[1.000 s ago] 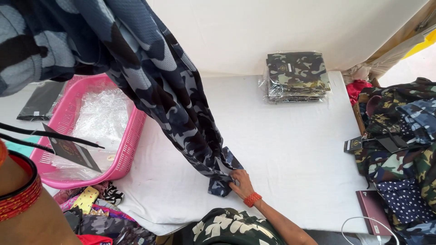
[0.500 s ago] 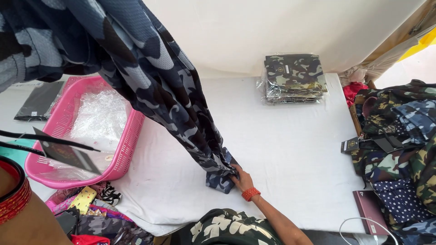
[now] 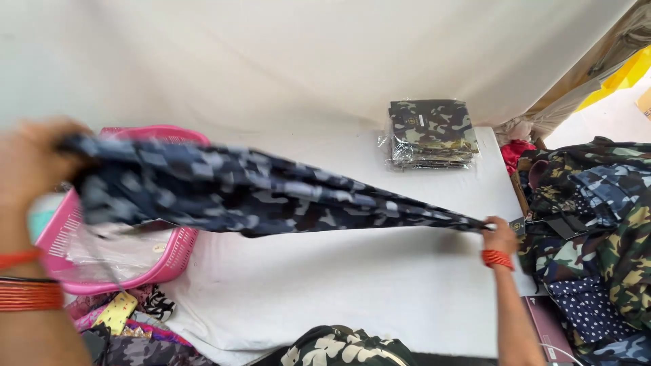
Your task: The person folds camouflage-patterned pants on a white table, smoothing them out before folding them into a compact rectangle. They then wrap the folded pants in a clear plastic bag and place the packaged item onto a stack of similar items. The process is repeated with a second pair of pants.
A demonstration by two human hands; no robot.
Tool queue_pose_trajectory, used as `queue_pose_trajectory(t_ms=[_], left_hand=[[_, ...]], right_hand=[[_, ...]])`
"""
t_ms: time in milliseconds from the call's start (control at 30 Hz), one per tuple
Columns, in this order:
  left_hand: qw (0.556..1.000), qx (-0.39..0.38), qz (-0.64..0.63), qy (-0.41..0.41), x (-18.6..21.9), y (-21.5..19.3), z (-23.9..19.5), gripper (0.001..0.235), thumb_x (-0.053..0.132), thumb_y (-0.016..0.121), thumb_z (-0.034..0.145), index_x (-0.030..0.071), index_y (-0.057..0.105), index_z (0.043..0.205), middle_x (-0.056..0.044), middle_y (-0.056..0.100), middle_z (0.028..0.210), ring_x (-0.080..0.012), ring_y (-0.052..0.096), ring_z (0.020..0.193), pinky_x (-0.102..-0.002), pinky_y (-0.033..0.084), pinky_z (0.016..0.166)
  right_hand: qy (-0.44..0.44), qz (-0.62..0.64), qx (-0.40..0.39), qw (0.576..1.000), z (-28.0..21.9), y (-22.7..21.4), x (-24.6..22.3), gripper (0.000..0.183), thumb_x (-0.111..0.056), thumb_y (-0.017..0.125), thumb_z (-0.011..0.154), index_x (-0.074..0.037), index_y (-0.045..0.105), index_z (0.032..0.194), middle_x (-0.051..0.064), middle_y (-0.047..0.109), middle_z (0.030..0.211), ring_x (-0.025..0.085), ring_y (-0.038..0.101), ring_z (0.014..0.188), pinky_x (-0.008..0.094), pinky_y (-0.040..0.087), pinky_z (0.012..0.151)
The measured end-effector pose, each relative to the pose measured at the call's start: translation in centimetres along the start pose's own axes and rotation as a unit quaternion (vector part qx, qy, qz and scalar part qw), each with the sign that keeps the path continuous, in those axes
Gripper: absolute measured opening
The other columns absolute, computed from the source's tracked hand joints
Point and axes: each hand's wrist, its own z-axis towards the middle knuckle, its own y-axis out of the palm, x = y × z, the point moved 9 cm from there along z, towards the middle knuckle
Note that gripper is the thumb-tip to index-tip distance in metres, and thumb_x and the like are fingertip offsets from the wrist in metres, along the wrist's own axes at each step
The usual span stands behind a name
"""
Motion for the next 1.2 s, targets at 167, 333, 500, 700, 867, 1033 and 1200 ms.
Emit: queue_pose_trajectory(t_ms=[167, 333, 500, 700, 867, 1033, 1200], left_hand=[[0.992, -0.077, 0.097, -0.024, 5.2, 14.5, -6.9, 0.044, 0.013, 0.088, 0.070, 0.027, 0.075, 0.110, 0.002, 0.076, 0.101, -0.0233, 0.066, 0.109, -0.048, 0.048, 0.102], [0.995, -0.088, 0.017, -0.040, 6.7, 23.7, -7.7, 0.032, 0.002, 0.079, 0.076, 0.024, 0.075, 0.099, 0.002, 0.069, 0.118, -0.0282, 0.060, 0.109, -0.042, 0.055, 0.091], [0.987, 0.033, -0.106, -0.120, 6.3, 24.4, -6.1, 0.034, -0.011, 0.072, 0.076, 0.013, 0.073, 0.100, -0.009, 0.066, 0.117, -0.0336, 0.056, 0.109, -0.045, 0.054, 0.085], [0.928, 0.191, -0.276, -0.159, 4.6, 29.0, -13.5, 0.027, -0.018, 0.061, 0.081, 0.005, 0.059, 0.096, -0.016, 0.055, 0.108, -0.0340, 0.057, 0.107, -0.047, 0.047, 0.096], [0.944, 0.125, -0.252, -0.174, 6.1, 39.8, -26.8, 0.042, -0.021, 0.053, 0.066, 0.004, 0.059, 0.100, -0.016, 0.058, 0.106, -0.0404, 0.055, 0.112, -0.049, 0.044, 0.103], [0.783, 0.081, -0.406, -0.464, 4.4, 52.0, -39.1, 0.058, -0.015, 0.058, 0.077, 0.003, 0.050, 0.131, -0.025, 0.055, 0.129, -0.0372, 0.063, 0.106, -0.041, 0.057, 0.088], [0.616, 0.038, -0.491, -0.615, 10.4, 52.2, -40.5, 0.060, 0.030, 0.071, 0.092, 0.003, 0.039, 0.134, -0.022, 0.039, 0.138, -0.0344, 0.060, 0.112, -0.040, 0.062, 0.072]], right_hand=[[0.033, -0.060, 0.010, 0.998, 1.1, -8.8, 1.7, 0.019, -0.008, 0.079, 0.089, -0.015, 0.077, 0.106, 0.012, 0.077, 0.088, 0.028, 0.074, 0.077, 0.042, 0.058, 0.074], [0.116, 0.081, -0.016, 0.990, 1.8, -6.8, 6.4, 0.014, 0.003, 0.072, 0.086, -0.005, 0.073, 0.097, 0.016, 0.077, 0.093, 0.026, 0.076, 0.077, 0.043, 0.062, 0.076], [0.065, 0.048, 0.056, 0.995, 2.4, -7.2, 5.0, 0.017, -0.001, 0.084, 0.083, -0.004, 0.074, 0.096, 0.019, 0.075, 0.096, 0.029, 0.073, 0.085, 0.041, 0.057, 0.082], [0.032, 0.102, 0.132, 0.985, 0.9, -5.6, 9.1, 0.021, 0.008, 0.073, 0.084, -0.004, 0.075, 0.101, 0.014, 0.074, 0.099, 0.030, 0.068, 0.084, 0.039, 0.054, 0.082], [0.099, 0.075, 0.089, 0.988, -2.7, -2.7, 13.7, 0.033, 0.011, 0.065, 0.082, -0.006, 0.074, 0.109, 0.017, 0.072, 0.097, 0.033, 0.067, 0.087, 0.041, 0.052, 0.087], [0.102, 0.044, 0.087, 0.990, -4.2, -0.3, 17.5, 0.039, 0.010, 0.061, 0.084, -0.002, 0.066, 0.122, 0.019, 0.068, 0.124, 0.035, 0.064, 0.114, 0.044, 0.049, 0.102], [0.186, 0.060, 0.065, 0.978, -5.0, 0.7, 16.7, 0.041, -0.008, 0.067, 0.099, -0.004, 0.053, 0.138, 0.026, 0.052, 0.138, 0.041, 0.058, 0.122, 0.048, 0.048, 0.104]])
